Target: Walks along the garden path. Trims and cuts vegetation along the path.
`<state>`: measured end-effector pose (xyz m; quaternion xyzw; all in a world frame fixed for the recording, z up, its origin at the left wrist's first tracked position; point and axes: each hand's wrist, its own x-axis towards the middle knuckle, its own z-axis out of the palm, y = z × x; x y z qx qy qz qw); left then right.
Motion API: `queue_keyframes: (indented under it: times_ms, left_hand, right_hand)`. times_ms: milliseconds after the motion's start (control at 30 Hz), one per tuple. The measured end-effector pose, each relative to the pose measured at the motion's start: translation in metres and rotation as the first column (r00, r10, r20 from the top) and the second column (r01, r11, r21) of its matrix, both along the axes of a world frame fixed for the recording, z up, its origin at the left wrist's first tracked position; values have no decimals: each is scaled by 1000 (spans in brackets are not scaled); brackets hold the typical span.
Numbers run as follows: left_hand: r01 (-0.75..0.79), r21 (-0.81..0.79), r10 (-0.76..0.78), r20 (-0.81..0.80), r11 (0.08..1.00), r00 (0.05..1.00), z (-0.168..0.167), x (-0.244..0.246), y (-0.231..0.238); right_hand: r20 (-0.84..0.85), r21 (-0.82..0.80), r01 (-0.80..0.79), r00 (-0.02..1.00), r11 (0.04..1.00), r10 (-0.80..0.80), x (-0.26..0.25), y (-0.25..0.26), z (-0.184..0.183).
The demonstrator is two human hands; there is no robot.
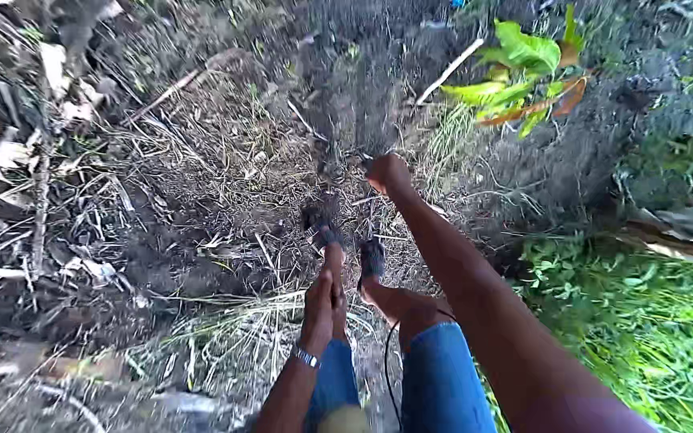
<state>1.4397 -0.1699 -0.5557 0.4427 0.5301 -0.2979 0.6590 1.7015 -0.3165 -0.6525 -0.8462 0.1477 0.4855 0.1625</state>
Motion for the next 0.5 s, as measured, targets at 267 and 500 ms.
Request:
queue_keyframes:
  times_ms: [267, 500]
  left_hand:
    - [-70, -333, 140, 193, 940, 971, -10, 37, -9]
    - [-154, -425, 278, 246, 892, 928, -20, 83, -31]
  right_hand:
    - [-132, 125, -62, 988, 990, 78, 130, -61, -36]
    - [-236, 170, -360, 889, 917, 393, 219, -64, -67]
